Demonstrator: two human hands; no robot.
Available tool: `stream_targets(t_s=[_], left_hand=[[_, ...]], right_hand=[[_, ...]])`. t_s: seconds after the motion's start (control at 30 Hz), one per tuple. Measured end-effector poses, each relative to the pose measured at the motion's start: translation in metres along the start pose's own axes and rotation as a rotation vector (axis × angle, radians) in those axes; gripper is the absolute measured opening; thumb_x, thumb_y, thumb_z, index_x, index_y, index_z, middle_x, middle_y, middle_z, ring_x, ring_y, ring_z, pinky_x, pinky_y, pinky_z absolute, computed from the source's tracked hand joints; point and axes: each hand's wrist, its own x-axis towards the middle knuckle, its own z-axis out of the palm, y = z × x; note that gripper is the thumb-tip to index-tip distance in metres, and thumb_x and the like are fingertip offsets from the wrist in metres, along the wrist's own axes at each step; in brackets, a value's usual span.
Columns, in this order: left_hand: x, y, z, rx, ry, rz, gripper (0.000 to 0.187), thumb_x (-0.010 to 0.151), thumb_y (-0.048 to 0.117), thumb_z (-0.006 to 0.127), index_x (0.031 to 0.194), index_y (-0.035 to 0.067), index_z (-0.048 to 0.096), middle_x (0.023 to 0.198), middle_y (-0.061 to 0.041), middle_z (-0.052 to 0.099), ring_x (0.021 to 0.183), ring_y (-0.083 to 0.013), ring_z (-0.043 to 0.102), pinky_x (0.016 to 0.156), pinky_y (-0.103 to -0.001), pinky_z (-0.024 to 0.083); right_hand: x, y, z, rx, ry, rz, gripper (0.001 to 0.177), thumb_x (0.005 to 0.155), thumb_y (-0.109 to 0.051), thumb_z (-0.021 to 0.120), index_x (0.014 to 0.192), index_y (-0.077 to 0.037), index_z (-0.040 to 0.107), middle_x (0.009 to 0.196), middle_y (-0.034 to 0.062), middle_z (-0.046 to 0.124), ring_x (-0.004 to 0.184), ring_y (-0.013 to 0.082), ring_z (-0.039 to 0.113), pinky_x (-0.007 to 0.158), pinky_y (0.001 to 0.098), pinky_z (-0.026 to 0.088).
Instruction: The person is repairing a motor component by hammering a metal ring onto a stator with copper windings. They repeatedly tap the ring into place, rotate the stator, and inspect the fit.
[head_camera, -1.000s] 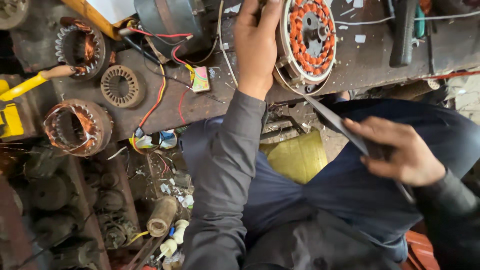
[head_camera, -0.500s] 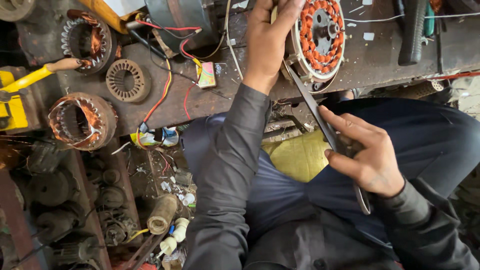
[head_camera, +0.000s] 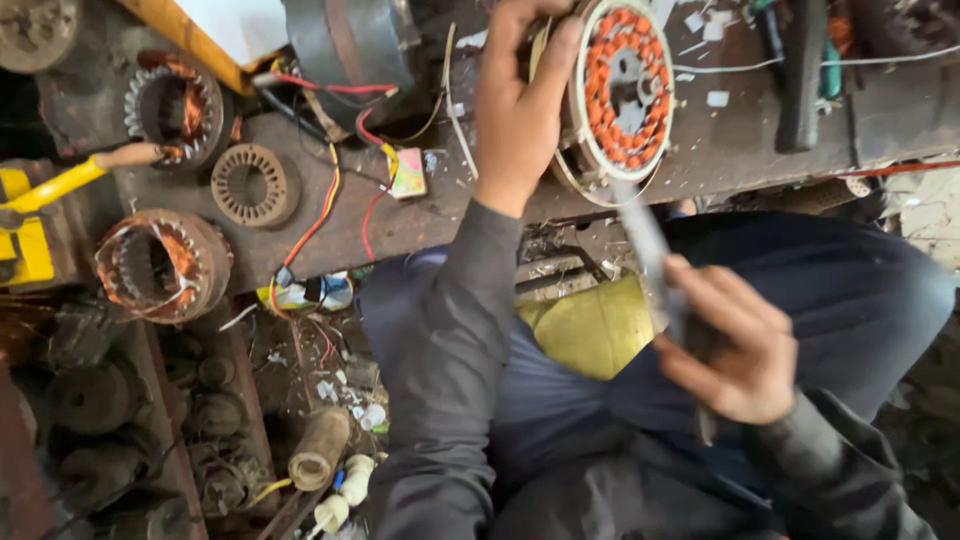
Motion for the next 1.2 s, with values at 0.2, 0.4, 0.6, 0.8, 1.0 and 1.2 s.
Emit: stream_targets(t_s=[0.2, 0.4, 0.6, 0.8, 1.0, 1.2], left_hand=[[-0.016, 0.044, 0.004, 0.753, 0.031, 0.111, 0.024, 0.111, 0.033, 0.066, 0.128, 0.016, 0.061, 0.141, -0.006, 0.062, 0.122, -0.0269, 0.07, 0.097, -0.032, 0.06], [-0.05, 0.092, 0.026, 1.15, 0.015, 0.091, 0.044, 0.105, 0.037, 0.069, 0.137, 0.009, 0.058, 0.152, -0.02, 0.053, 0.111, -0.0386, 0.071, 0.087, -0.041, 0.061], [-0.074, 0.096, 0.024, 1.272, 0.039, -0.023, 0.045, 0.104, 0.036, 0.069, 0.133, 0.004, 0.058, 0.149, -0.023, 0.056, 0.106, -0.0382, 0.073, 0.079, -0.042, 0.06], [-0.087, 0.085, 0.0, 1.122, 0.165, -0.025, 0.038, 0.096, 0.03, 0.08, 0.116, 0.004, 0.061, 0.143, -0.023, 0.062, 0.114, -0.0397, 0.071, 0.088, -0.043, 0.059], [-0.094, 0.073, -0.019, 0.85, 0.277, -0.068, 0.039, 0.092, 0.027, 0.086, 0.109, 0.001, 0.063, 0.131, -0.024, 0.069, 0.101, -0.0311, 0.074, 0.087, -0.036, 0.058], [-0.094, 0.07, -0.023, 0.804, 0.306, -0.148, 0.035, 0.088, 0.025, 0.088, 0.103, 0.0, 0.068, 0.092, -0.012, 0.074, 0.078, -0.0234, 0.069, 0.075, -0.034, 0.055]], right_hand=[[0.066, 0.047, -0.057, -0.448, 0.162, 0.196, 0.071, 0.08, -0.008, 0.078, 0.148, 0.005, 0.061, 0.103, 0.0232, 0.064, 0.089, 0.0378, 0.064, 0.077, 0.0449, 0.052], [0.153, 0.152, -0.034, -0.634, 0.231, -0.071, 0.059, 0.085, -0.013, 0.079, 0.14, 0.003, 0.064, 0.112, 0.0294, 0.063, 0.098, 0.0478, 0.063, 0.085, 0.0507, 0.052], [0.173, 0.185, -0.018, -0.759, 0.211, -0.046, 0.053, 0.08, -0.007, 0.069, 0.13, 0.005, 0.061, 0.121, 0.0296, 0.058, 0.116, 0.0474, 0.059, 0.098, 0.0507, 0.051], [0.164, 0.131, -0.016, -1.008, 0.472, -0.314, 0.04, 0.08, -0.017, 0.079, 0.116, -0.006, 0.066, 0.11, 0.0208, 0.061, 0.101, 0.0385, 0.063, 0.086, 0.0452, 0.053], [0.118, 0.074, -0.007, -0.186, 0.049, -0.037, 0.018, 0.105, -0.017, 0.076, 0.109, -0.002, 0.067, 0.096, 0.0164, 0.065, 0.073, 0.0296, 0.067, 0.067, 0.038, 0.053], [0.109, 0.084, 0.033, -0.031, 0.251, -0.046, 0.017, 0.118, -0.011, 0.066, 0.12, 0.001, 0.054, 0.102, 0.0104, 0.066, 0.088, 0.0219, 0.067, 0.079, 0.0341, 0.053]])
